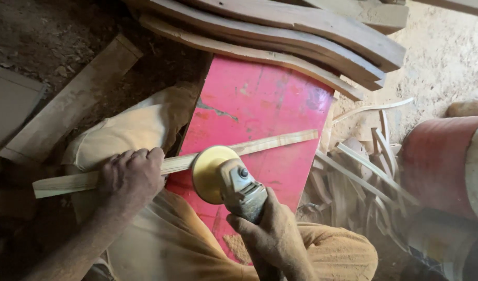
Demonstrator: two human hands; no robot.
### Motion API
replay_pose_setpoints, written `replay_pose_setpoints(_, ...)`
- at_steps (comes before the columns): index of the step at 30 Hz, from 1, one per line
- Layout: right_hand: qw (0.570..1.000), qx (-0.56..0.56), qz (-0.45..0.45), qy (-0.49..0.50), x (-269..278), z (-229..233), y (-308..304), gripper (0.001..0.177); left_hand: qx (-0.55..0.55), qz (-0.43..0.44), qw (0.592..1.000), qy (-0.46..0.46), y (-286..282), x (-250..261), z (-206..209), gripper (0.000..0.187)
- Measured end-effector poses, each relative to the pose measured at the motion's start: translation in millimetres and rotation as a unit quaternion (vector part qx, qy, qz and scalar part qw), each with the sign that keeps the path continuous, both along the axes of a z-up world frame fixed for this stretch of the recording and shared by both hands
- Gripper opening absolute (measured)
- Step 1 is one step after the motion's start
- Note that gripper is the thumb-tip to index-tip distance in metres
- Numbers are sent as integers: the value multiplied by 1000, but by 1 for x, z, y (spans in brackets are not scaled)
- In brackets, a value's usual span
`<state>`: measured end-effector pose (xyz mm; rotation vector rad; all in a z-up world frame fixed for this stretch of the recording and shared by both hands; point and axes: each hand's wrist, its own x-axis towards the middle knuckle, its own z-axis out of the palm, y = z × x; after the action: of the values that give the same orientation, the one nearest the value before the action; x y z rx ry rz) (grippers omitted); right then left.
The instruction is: Using a handheld power sander to smooth the surface of a curved wooden chair leg or frame component.
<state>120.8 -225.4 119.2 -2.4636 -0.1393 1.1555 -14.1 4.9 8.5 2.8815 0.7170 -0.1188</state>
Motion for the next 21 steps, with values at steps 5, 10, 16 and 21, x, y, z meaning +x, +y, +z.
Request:
replay_pose_setpoints(5,1000,-8,-6,-21,12,-14,-12,61,2,4,1000,22,2,-2,-4,6)
replay_pose_setpoints(10,996,2,-28,-86,33,-36,-45,64,-6,12,999,36,3,1,-5,9)
replay_pose_setpoints(16,993,-52,-59,-89,55,-46,-65,68,-12,8,1000,22,3,-3,-15,5)
replay_pose_setpoints(21,988,-52,-84,-119,78,-54,-89,69,-11,5,1000,9,3,-1,-5,4)
